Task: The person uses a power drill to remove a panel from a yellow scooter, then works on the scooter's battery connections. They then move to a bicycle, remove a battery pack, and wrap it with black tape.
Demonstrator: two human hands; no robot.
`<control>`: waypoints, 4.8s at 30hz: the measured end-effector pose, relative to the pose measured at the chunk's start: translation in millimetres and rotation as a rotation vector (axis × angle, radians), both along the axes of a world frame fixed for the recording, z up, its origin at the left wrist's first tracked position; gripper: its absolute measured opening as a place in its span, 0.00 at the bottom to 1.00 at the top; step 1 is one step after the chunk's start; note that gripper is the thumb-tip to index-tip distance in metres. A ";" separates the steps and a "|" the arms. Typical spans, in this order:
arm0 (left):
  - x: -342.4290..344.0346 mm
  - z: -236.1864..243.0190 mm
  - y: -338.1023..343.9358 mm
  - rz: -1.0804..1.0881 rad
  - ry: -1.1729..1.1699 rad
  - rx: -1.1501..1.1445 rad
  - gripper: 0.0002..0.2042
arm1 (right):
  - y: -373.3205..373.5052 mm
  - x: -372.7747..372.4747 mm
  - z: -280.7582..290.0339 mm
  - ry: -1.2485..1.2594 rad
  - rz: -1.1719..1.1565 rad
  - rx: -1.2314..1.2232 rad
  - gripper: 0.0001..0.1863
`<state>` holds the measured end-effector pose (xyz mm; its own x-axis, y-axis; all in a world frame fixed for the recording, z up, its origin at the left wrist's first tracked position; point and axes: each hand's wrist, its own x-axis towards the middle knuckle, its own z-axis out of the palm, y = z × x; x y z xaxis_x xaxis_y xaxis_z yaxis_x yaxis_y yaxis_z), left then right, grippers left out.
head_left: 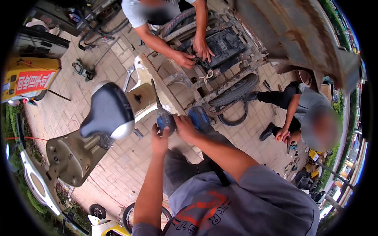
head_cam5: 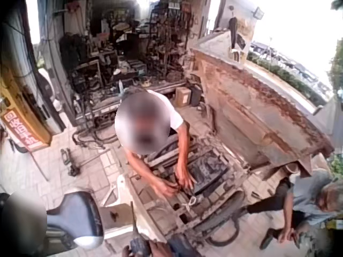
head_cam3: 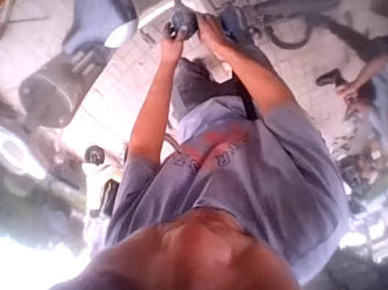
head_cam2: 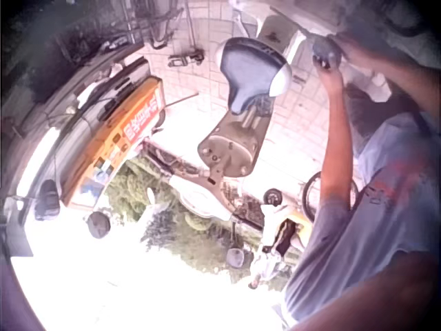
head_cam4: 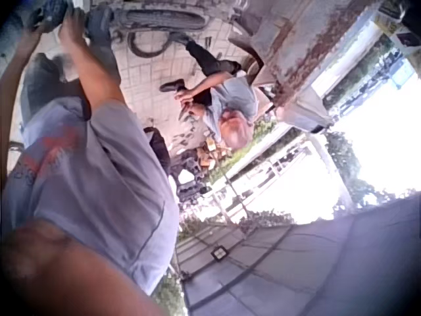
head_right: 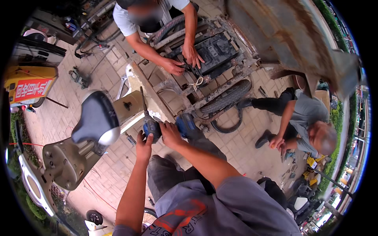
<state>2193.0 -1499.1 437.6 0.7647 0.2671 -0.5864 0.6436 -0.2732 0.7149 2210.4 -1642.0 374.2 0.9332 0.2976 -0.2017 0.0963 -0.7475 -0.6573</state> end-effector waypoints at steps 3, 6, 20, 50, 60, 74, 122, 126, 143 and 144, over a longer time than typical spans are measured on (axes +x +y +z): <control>17.5 -56.3 -0.9 -0.064 -0.019 0.151 0.36 | 11.3 31.6 -45.7 -0.003 -0.016 -0.052 0.29; 39.7 -99.3 -4.4 -0.030 0.045 0.164 0.38 | 16.4 50.5 -85.6 -0.004 -0.029 -0.077 0.28; 47.5 -212.8 10.2 0.322 0.183 -0.089 0.36 | -20.2 144.6 -110.6 0.513 -0.055 0.188 0.14; 291.3 -210.1 -173.6 0.214 0.239 -0.734 0.17 | -200.6 329.0 -139.1 0.104 -0.121 -0.374 0.11; 329.9 -301.0 -208.4 -0.100 -0.201 -0.117 0.18 | -196.2 339.1 -164.5 0.016 -0.276 -0.236 0.13; 350.0 -312.6 -245.4 -0.226 -0.131 0.180 0.19 | -213.7 400.2 -140.5 0.666 -0.106 -0.198 0.13; 329.6 -356.9 -228.0 -0.017 -0.713 0.249 0.16 | -191.5 414.6 -128.2 0.374 0.824 -0.505 0.24; 332.2 -357.0 -229.1 -0.061 -0.626 0.078 0.16 | -183.0 401.7 -137.5 0.182 0.795 -0.499 0.21; 340.9 -347.8 -212.1 -0.278 -0.396 0.128 0.20 | -180.7 403.8 -162.8 0.032 0.616 -0.452 0.16; 341.5 -350.8 -209.2 -0.249 -0.354 -0.001 0.20 | -175.7 408.6 -163.5 0.114 0.597 -0.478 0.15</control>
